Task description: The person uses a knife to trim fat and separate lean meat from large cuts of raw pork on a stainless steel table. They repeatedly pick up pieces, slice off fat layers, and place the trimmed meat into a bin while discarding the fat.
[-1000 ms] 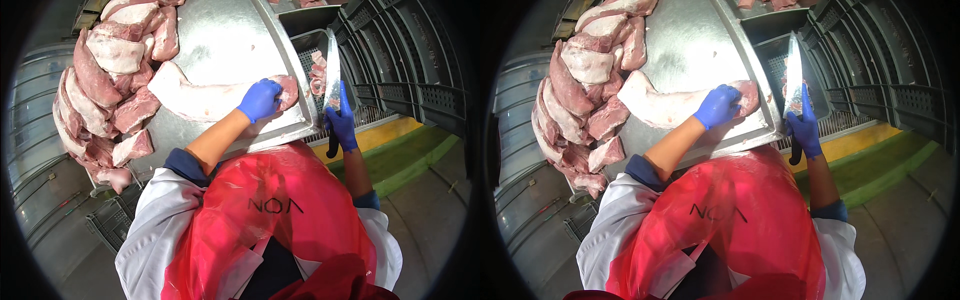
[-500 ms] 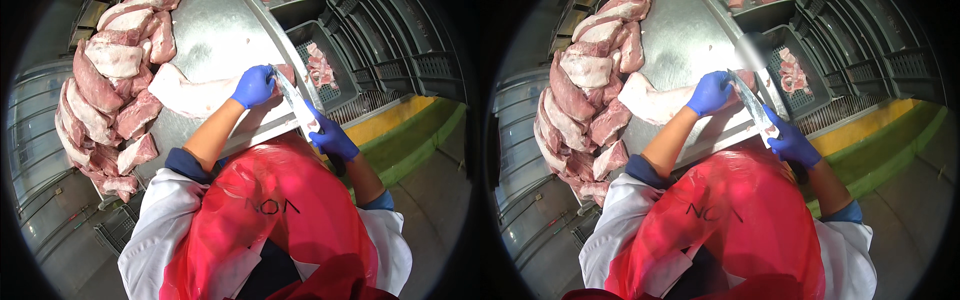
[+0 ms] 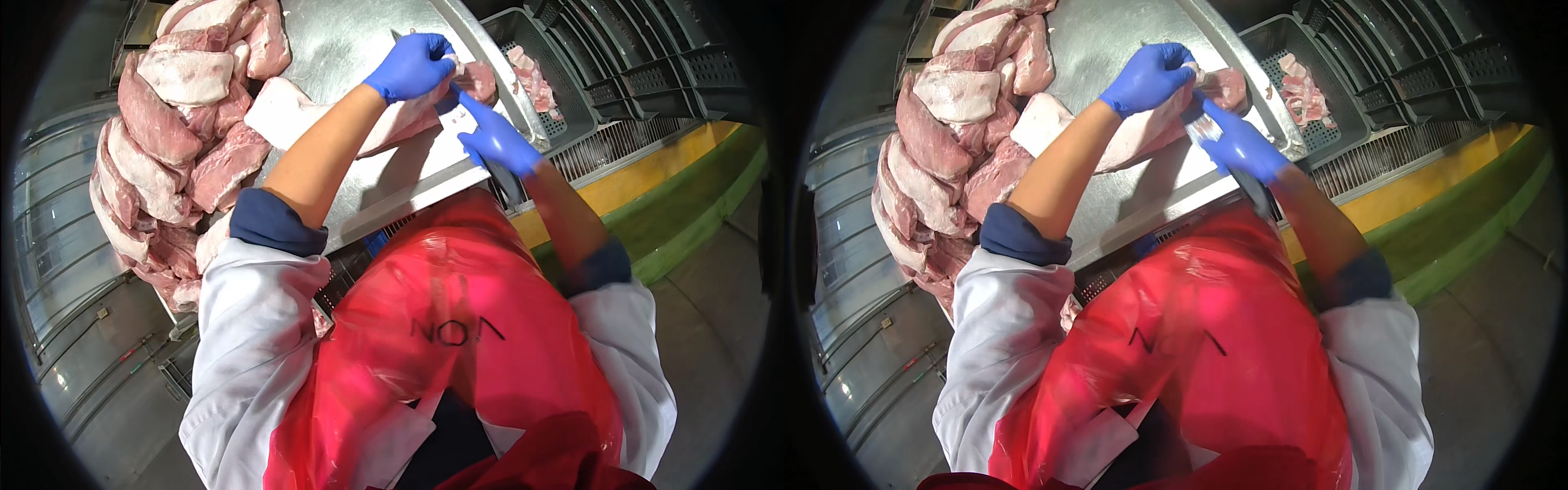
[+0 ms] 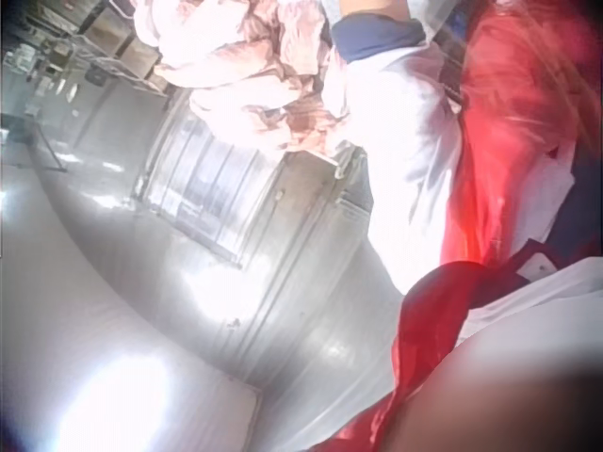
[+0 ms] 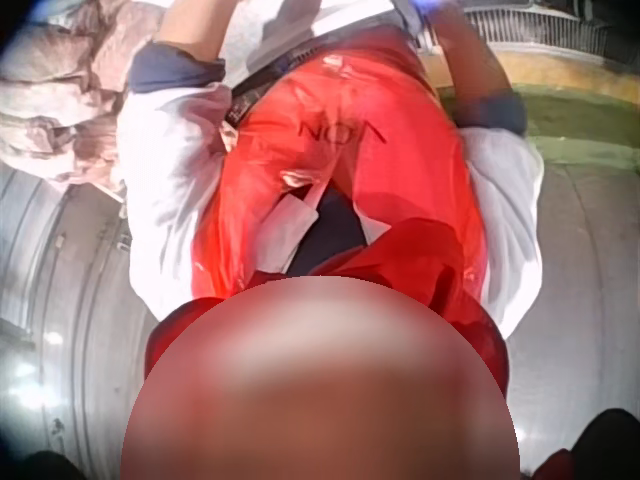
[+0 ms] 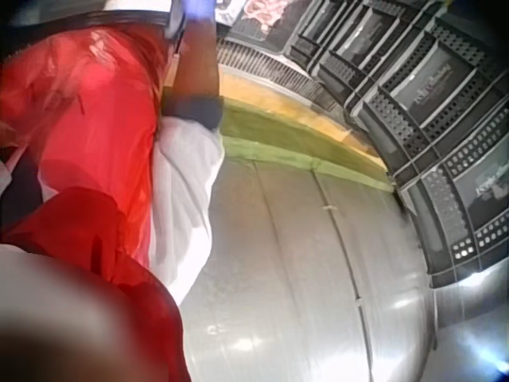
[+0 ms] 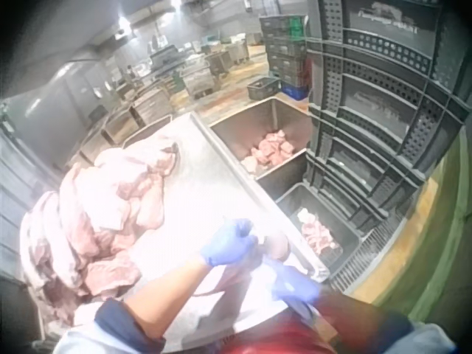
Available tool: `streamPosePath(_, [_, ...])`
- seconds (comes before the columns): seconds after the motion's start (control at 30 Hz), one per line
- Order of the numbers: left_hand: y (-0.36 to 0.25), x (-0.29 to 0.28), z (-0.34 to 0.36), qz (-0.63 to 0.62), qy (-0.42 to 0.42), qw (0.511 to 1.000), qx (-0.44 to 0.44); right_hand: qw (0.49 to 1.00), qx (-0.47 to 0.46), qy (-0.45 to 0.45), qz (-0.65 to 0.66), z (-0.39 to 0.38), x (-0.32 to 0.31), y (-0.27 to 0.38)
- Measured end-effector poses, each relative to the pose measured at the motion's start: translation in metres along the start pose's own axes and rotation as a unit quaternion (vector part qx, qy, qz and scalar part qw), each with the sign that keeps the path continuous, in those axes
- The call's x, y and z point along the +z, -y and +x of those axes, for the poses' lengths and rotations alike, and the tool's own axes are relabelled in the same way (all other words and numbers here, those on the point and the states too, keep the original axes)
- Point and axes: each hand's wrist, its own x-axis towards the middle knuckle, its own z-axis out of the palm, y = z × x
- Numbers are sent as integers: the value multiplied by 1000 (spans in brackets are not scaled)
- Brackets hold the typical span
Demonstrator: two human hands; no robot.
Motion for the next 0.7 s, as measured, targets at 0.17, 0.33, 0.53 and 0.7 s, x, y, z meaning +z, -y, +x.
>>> streamPosePath(0.17, [0, -25, 3, -5, -19, 999, -47, 997, 54, 4, -55, -34, 40, 5])
streamPosePath(0.33, [-20, -28, -3, -229, -13, 971, -61, 992, 42, -51, -107, -4, 62, -7])
streamPosePath(0.53, [-17, -52, -14, -324, -91, 941, -47, 994, 29, -20, -103, -25, 103, 1])
streamPosePath(0.7, [-53, -54, -36, -364, -59, 929, -27, 981, -10, -83, -175, 33, 113, -5])
